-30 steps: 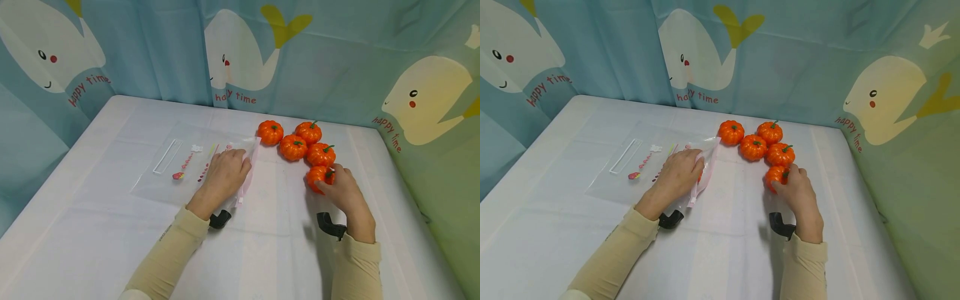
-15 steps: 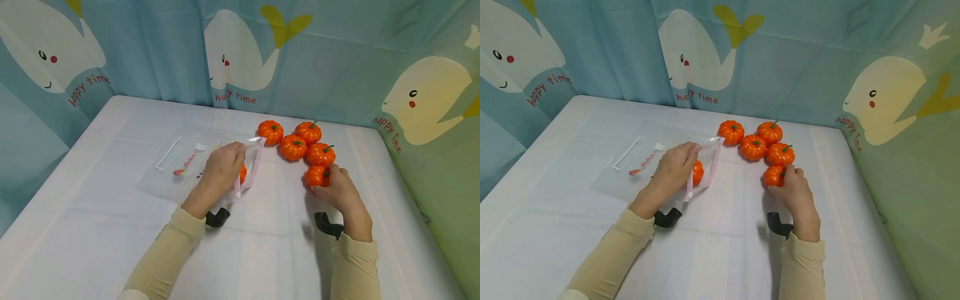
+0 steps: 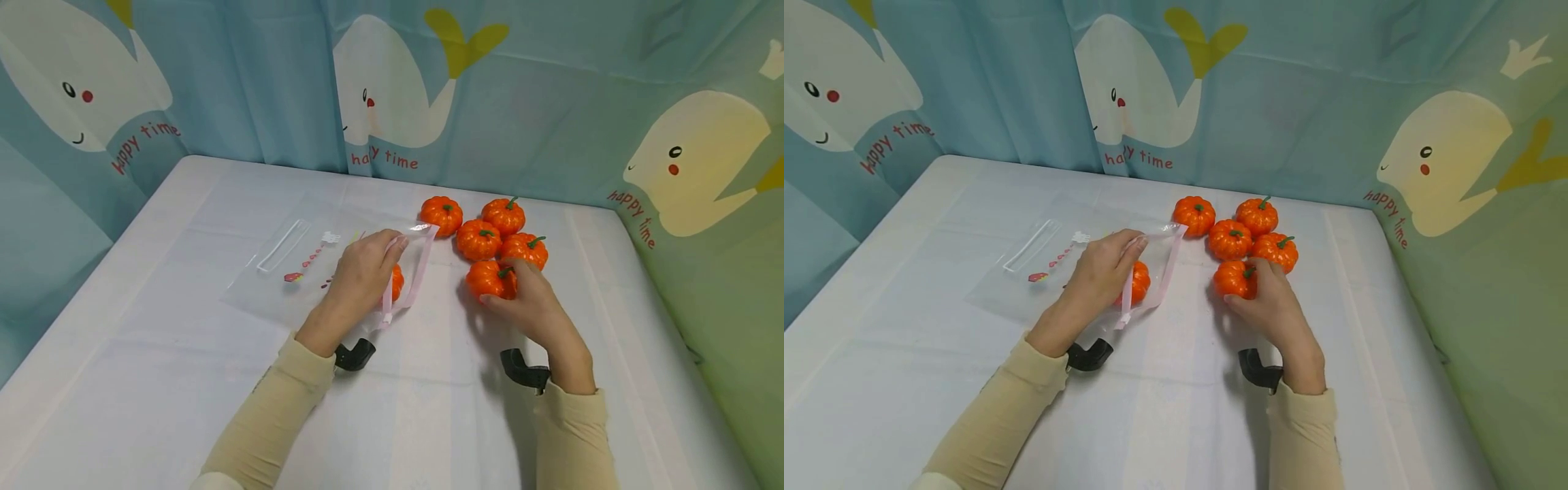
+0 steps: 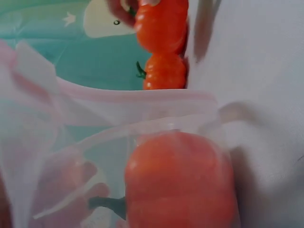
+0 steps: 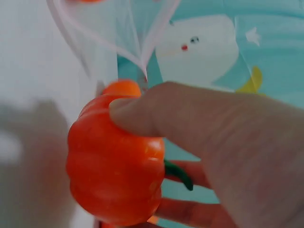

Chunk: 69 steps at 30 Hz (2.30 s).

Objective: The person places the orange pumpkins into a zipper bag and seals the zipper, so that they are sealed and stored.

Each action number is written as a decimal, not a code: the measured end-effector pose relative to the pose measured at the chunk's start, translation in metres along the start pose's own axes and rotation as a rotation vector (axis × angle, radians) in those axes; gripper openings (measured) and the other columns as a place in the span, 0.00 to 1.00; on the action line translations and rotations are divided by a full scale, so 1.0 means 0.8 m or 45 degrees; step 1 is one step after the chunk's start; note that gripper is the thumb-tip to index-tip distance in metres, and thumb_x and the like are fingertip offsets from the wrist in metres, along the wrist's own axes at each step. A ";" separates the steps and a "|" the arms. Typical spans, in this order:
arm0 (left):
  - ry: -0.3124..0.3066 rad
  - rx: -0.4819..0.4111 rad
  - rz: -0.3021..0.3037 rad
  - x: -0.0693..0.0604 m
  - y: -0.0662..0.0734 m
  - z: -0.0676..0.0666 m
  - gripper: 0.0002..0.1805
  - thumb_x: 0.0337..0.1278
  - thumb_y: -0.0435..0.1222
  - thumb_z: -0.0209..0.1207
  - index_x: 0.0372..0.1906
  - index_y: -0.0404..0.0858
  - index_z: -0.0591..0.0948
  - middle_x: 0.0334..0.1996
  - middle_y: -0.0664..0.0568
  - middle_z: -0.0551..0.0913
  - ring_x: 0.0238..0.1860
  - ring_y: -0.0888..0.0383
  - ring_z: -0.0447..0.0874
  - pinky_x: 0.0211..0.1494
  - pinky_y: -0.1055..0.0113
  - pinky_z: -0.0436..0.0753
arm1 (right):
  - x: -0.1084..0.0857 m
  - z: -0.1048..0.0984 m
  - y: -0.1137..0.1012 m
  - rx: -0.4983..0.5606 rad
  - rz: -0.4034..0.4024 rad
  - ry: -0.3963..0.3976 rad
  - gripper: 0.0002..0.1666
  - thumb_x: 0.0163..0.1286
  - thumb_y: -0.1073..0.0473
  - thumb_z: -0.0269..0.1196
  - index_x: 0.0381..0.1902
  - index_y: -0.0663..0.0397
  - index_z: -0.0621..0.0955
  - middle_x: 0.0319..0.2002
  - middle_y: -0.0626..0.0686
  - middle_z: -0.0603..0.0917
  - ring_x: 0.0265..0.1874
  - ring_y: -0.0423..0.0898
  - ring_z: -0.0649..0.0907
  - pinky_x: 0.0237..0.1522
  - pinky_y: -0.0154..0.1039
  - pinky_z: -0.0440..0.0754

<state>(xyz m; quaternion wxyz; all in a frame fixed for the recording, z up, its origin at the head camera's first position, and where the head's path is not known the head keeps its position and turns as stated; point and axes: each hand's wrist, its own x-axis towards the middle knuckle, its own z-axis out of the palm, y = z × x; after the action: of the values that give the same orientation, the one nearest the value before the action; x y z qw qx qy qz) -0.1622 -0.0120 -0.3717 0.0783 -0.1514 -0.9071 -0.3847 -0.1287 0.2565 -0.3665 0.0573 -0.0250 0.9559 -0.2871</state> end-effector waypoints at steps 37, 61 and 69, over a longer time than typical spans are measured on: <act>-0.298 0.631 0.035 -0.023 0.025 -0.024 0.16 0.55 0.39 0.63 0.46 0.35 0.80 0.47 0.45 0.83 0.43 0.47 0.79 0.41 0.50 0.84 | 0.010 0.086 -0.062 -0.041 -0.379 -0.024 0.39 0.57 0.57 0.74 0.64 0.56 0.71 0.58 0.58 0.75 0.57 0.55 0.76 0.63 0.51 0.76; -0.028 0.526 0.159 -0.012 0.020 -0.016 0.09 0.63 0.27 0.54 0.30 0.35 0.83 0.18 0.47 0.81 0.18 0.50 0.79 0.23 0.58 0.81 | 0.017 0.092 -0.060 0.096 -0.470 0.219 0.32 0.58 0.59 0.74 0.59 0.62 0.77 0.58 0.60 0.77 0.60 0.57 0.77 0.65 0.53 0.75; -0.147 0.522 0.117 -0.013 0.018 -0.013 0.06 0.62 0.27 0.57 0.35 0.33 0.84 0.23 0.46 0.84 0.21 0.52 0.79 0.26 0.63 0.79 | 0.016 0.092 -0.062 0.113 -0.504 0.161 0.30 0.58 0.60 0.74 0.57 0.61 0.78 0.57 0.59 0.79 0.58 0.54 0.79 0.62 0.50 0.78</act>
<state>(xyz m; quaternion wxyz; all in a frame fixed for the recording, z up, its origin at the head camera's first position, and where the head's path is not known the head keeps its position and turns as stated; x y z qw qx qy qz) -0.1474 -0.0122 -0.3573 0.0729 -0.1953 -0.9616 -0.1788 -0.1313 0.1740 -0.4010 -0.0591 -0.1918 0.9204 -0.3356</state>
